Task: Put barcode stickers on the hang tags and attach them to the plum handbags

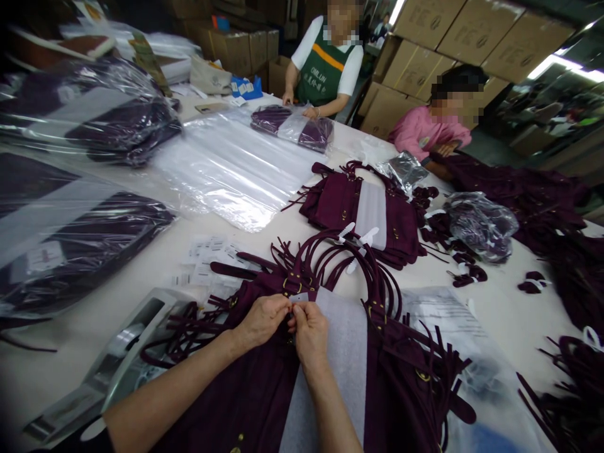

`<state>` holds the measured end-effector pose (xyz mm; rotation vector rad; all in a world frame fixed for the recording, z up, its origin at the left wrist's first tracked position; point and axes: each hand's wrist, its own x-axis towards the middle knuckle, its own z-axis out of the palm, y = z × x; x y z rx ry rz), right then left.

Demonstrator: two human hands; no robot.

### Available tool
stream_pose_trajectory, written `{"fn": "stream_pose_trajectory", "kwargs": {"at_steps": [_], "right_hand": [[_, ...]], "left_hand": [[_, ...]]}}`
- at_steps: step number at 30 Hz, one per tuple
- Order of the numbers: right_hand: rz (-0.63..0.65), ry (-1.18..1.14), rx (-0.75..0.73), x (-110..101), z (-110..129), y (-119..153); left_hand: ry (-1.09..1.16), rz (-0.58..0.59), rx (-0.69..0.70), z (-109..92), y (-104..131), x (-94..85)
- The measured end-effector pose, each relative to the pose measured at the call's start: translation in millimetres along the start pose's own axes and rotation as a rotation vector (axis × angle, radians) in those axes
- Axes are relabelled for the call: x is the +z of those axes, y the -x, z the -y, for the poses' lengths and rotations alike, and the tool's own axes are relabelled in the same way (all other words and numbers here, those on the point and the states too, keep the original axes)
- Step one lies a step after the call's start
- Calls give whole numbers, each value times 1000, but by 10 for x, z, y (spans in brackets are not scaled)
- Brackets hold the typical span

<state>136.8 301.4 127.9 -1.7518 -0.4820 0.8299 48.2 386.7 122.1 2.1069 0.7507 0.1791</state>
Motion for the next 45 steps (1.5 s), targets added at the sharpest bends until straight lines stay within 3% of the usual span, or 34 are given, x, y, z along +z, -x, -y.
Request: {"fn": "stream_pose_trajectory", "kwargs": {"at_steps": [9,13,15,19,23,27,31,35,38,41,43,45], "right_hand": [[-19,101,-103,32,-46,62],[-197,313,-306,-55,-2,209],[-256,500,-323,-72,30,236],[-202,664,-150,-23,129,140],[-201,587,-60,-14,245,-66],[-111,426,0,-90,367,-168],[3,195,94,-73,448,4],[150,-3,294,147,380,346],[183,-110,395,375,262,539],[126,-183,414,562,171,631],[109,-205,410,603,151,665],[145,-197,409,515,168,721]], "left_hand": [[111,-53,-26,29,-4,27],[200,-44,10,26,4,-28],[236,-45,18,29,11,-52],[272,-77,34,16,25,-73],[265,-127,59,3,48,-79],[221,-208,72,31,83,-156],[135,-340,71,68,89,-387],[19,-406,112,21,46,-559],[-74,-351,201,-58,17,-448],[-155,-262,296,-68,40,-177],[-197,-223,345,16,65,4],[-246,-224,385,169,68,142]]}}
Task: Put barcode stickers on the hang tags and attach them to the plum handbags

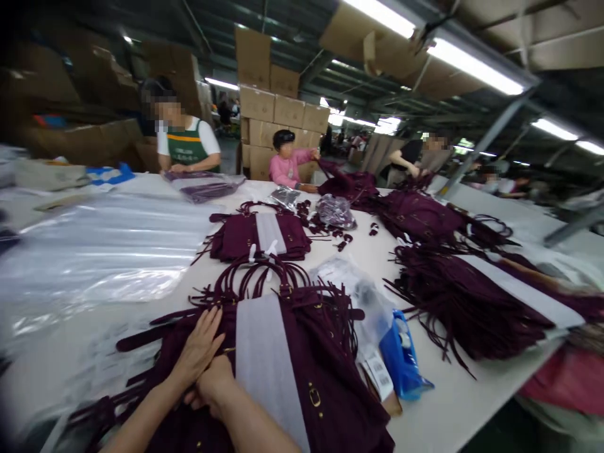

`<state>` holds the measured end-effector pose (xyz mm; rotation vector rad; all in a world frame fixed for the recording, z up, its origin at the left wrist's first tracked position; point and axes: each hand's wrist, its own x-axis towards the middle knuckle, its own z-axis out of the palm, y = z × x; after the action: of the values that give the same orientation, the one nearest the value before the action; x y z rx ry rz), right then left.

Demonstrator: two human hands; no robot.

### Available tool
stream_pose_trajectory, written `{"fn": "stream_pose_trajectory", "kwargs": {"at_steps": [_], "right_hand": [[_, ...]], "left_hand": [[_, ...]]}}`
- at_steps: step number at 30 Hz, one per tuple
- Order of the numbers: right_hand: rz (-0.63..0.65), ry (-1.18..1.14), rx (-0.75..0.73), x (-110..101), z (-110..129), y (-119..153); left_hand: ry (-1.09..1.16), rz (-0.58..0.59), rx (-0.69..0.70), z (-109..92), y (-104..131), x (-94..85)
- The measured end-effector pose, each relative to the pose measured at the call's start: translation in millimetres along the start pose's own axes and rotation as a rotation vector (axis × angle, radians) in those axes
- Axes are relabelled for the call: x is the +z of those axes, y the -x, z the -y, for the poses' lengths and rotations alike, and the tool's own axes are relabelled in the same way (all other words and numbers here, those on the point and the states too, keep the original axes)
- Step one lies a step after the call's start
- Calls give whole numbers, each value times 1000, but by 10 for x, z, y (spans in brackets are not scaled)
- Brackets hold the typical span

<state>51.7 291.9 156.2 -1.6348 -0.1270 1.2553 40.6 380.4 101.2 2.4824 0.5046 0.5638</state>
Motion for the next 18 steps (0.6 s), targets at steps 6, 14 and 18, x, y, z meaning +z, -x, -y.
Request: {"fn": "stream_pose_trajectory", "kwargs": {"at_steps": [6,14,18], "right_hand": [[-455,380,-645,-1265,98,642],[-825,857,-489,-3083,363,417],[-734,923,-410,-3208,536,-38]], "left_hand": [[-397,-176,296,321,129,262],[-397,-189,324,359,162,293],[-413,-193,414,472,170,301]]}}
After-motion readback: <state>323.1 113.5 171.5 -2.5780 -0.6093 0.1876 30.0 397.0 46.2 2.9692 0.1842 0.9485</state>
